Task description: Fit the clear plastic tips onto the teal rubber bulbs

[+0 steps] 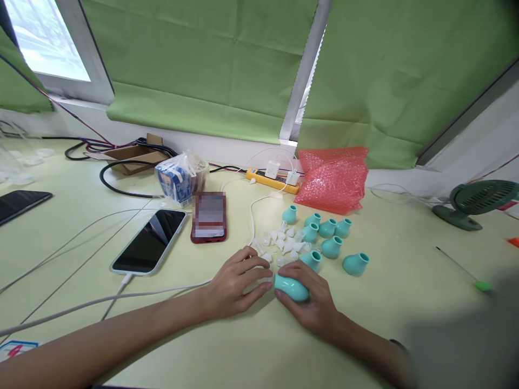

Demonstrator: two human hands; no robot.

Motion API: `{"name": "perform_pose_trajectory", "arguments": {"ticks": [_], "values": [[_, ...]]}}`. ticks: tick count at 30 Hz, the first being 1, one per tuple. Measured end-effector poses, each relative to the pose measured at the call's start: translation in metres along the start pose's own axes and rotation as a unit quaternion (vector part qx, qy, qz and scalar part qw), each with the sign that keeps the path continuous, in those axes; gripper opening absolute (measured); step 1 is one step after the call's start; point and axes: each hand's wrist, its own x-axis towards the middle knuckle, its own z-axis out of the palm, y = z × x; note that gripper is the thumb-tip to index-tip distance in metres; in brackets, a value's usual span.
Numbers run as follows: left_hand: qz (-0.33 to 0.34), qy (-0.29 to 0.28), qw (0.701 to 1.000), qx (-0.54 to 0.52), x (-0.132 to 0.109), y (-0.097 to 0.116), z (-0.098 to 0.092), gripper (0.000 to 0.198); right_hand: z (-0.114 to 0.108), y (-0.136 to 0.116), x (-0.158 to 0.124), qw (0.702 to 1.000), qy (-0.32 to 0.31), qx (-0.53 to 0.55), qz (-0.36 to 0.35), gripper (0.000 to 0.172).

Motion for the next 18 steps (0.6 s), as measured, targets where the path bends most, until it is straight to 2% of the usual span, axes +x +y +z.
{"name": "perform_pose_trajectory", "arguments": {"ticks": [4, 9, 18], "values": [[0.015, -0.007, 0.997, 0.077, -0.0014, -0.0006, -0.0008, 0.019, 0.0003, -0.0010, -0.0008, 1.000, 0.013, 0.000, -0.003, 0.022], [0.075, -0.002, 0.979, 0.189, -0.0009, 0.0006, 0.0010, 0.017, 0.0016, 0.0003, -0.0014, 0.999, 0.033, -0.001, 0.013, 0.017], [0.139, -0.027, 0.963, 0.228, 0.0025, 0.0042, -0.0050, 0.008, 0.0026, 0.0018, -0.0037, 0.999, 0.043, -0.022, 0.001, 0.016]]}}
